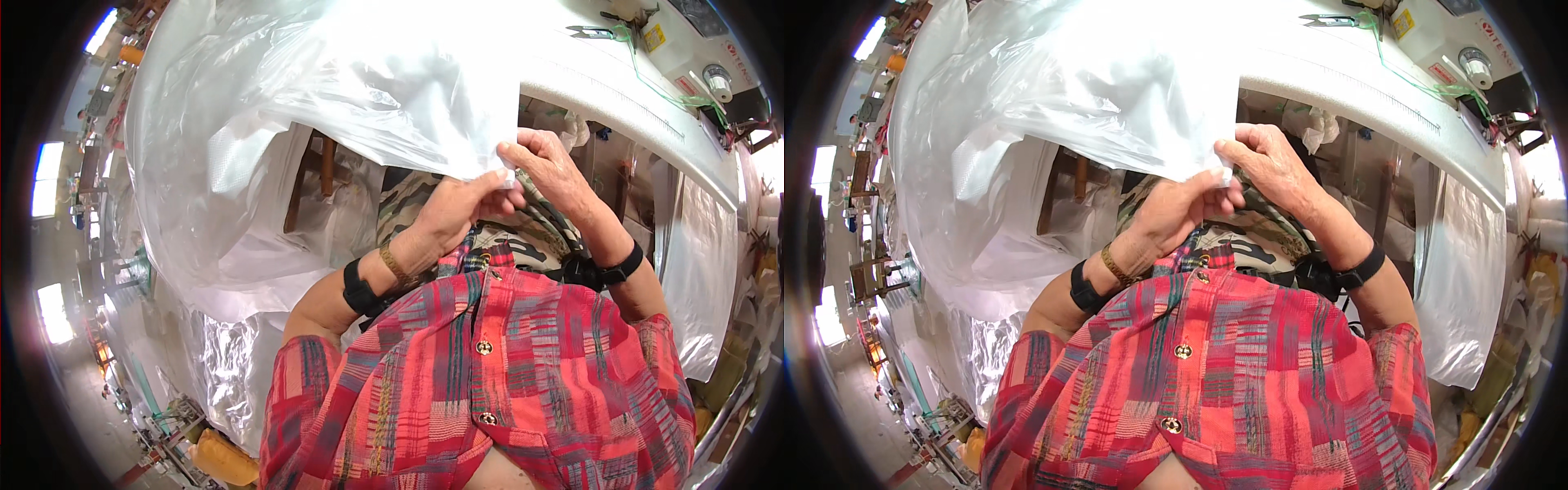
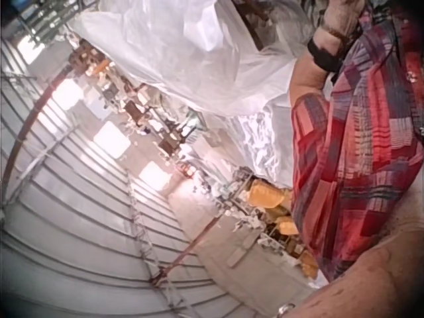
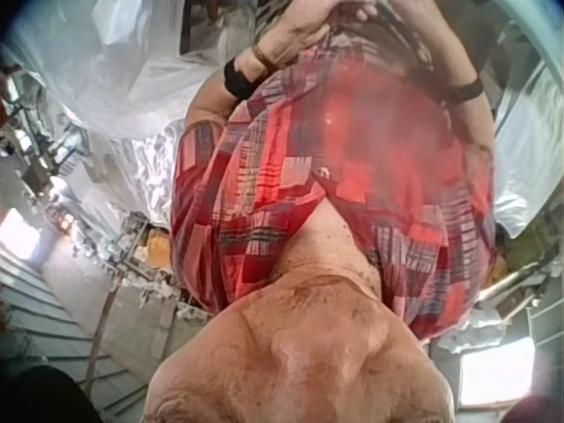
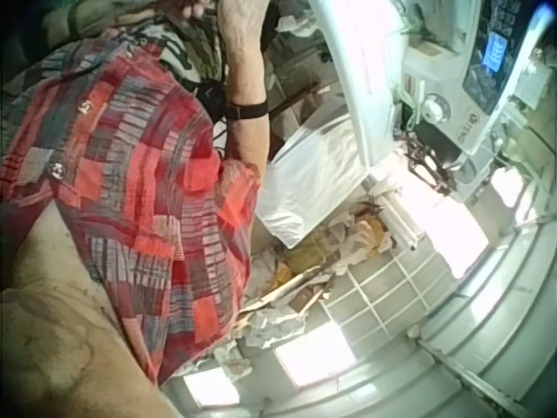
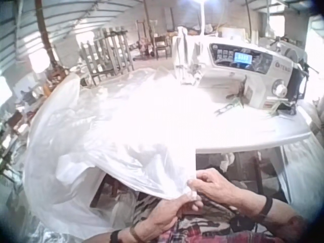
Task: Sewing the edges of large white plastic/synthetic sheets using an industrial sewing machine on a factory floor.
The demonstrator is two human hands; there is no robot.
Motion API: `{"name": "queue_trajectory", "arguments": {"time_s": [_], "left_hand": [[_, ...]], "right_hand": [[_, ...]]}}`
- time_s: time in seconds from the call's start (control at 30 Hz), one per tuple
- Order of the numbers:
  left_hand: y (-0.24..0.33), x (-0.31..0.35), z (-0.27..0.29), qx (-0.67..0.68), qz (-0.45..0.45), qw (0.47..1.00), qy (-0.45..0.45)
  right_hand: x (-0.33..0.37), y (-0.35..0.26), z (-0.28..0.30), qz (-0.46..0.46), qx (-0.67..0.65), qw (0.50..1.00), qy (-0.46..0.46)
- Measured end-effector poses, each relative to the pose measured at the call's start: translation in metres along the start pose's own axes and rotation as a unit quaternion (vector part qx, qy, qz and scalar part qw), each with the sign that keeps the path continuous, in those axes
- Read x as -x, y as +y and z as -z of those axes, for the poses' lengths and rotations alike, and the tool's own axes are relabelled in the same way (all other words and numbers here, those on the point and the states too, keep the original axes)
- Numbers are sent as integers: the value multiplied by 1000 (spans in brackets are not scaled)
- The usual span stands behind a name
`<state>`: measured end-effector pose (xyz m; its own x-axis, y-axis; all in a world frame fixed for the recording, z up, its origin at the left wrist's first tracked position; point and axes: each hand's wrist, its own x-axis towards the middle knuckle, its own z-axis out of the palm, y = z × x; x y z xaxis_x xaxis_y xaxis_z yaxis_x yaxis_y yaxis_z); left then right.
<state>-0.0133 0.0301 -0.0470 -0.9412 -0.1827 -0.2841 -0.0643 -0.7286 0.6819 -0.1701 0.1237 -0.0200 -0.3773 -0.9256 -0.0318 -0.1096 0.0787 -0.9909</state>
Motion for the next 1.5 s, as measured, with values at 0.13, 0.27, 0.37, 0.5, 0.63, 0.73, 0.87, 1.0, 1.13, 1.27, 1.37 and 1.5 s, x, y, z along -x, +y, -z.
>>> {"name": "queue_trajectory", "arguments": {"time_s": [0.13,0.27,0.37,0.5,0.63,0.73,0.87,1.0,1.13,1.27,1.37,1.5], "left_hand": [[27,33,-28,-473,-206,811,-274],[48,27,-41,-694,-514,496,-90],[44,9,-11,-735,-508,447,-44],[45,2,11,-725,-536,432,-20],[43,4,14,-732,-548,405,-19],[37,-1,16,-742,-520,422,-22],[38,-8,17,-756,-493,431,-31],[42,-12,22,-746,-481,460,-36],[54,-14,25,-729,-469,498,-20],[73,-19,26,-743,-456,490,-24],[86,-28,25,-741,-448,499,-18],[106,-45,20,-743,-468,479,-5]], "right_hand": [[-1,-6,5,-56,51,997,-21],[2,-10,6,-88,-61,994,-29],[1,-1,-3,-40,-115,992,-25],[3,-1,-8,-58,-119,991,-16],[-6,-33,3,-77,92,990,-69],[-35,-56,24,118,551,826,-26],[-106,-50,59,298,600,734,115],[-144,-43,82,317,566,749,130],[-151,-50,79,281,558,772,119],[-148,-54,78,259,558,783,91],[-152,-50,77,259,546,790,101],[-152,-54,80,273,554,781,93]]}}
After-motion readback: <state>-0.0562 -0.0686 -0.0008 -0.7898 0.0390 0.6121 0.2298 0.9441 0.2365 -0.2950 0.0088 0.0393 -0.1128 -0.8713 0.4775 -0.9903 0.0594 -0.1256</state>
